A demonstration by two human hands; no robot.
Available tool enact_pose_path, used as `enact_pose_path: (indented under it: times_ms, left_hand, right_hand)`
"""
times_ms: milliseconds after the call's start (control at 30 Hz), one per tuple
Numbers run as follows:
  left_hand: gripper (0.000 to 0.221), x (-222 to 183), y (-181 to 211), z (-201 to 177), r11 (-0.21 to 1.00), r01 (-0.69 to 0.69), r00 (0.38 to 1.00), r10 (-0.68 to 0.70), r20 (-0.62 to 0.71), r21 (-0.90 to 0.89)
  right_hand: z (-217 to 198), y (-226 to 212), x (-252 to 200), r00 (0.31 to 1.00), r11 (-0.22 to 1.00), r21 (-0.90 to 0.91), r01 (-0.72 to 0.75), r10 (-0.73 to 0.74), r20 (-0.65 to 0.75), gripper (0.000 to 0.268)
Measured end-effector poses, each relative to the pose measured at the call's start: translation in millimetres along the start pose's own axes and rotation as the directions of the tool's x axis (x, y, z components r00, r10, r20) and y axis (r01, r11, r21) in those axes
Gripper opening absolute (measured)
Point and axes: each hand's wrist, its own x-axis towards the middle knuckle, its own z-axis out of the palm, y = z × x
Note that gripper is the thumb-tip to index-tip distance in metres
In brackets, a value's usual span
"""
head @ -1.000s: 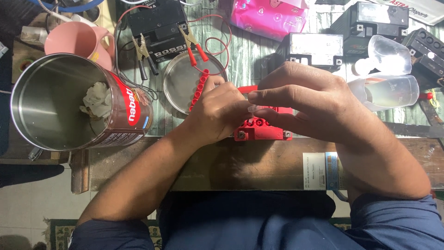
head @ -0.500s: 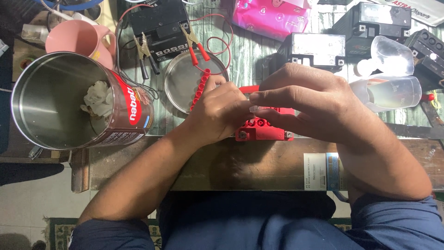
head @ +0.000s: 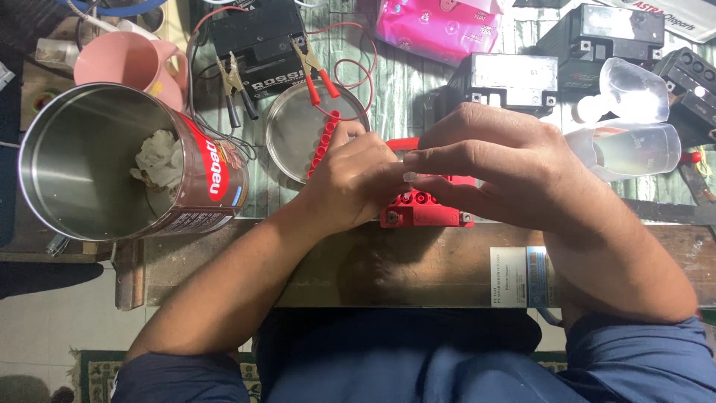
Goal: A person is cleaning a red battery casing with a tissue and then using a syringe to refill the individual cells with liquid.
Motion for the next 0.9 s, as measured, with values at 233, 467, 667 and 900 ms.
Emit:
enact_pose_path:
  times_ms: [233, 467, 667, 900]
  left_hand:
    - [0.008, -1.3, -1.3, 0.0, 1.0, -0.002, 1.0, 0.002, 0.006, 0.01]
    - [0.011, 0.2, -0.6, 0.3, 1.0, -0.011, 1.0, 0.011, -0.005, 0.024]
    - [0.013, 1.1, -0.7, 0.3, 0.999, -0.02, 1.0, 0.02, -0.01, 0.025]
    - [0.01, 0.9, 0.7, -1.2, 1.0, -0.009, 1.0, 0.009, -0.003, 0.006]
  right_hand:
    - [-0.9, -3.5, 3.9, 1.0, 1.0, 0.0, 0.004, -0.004, 0.0, 0.016]
    - [-1.8, -6.4, 7.3, 1.0, 1.0, 0.015, 0.002, -0.002, 0.002, 0.015]
    - [-1.2, -3.8, 6.3, 1.0, 1.0, 0.015, 0.012, -0.012, 0.009, 0.015]
    - [-0.9, -1.9, 6.4, 0.999, 0.999, 0.012, 0.032, -0.032, 0.01, 0.015]
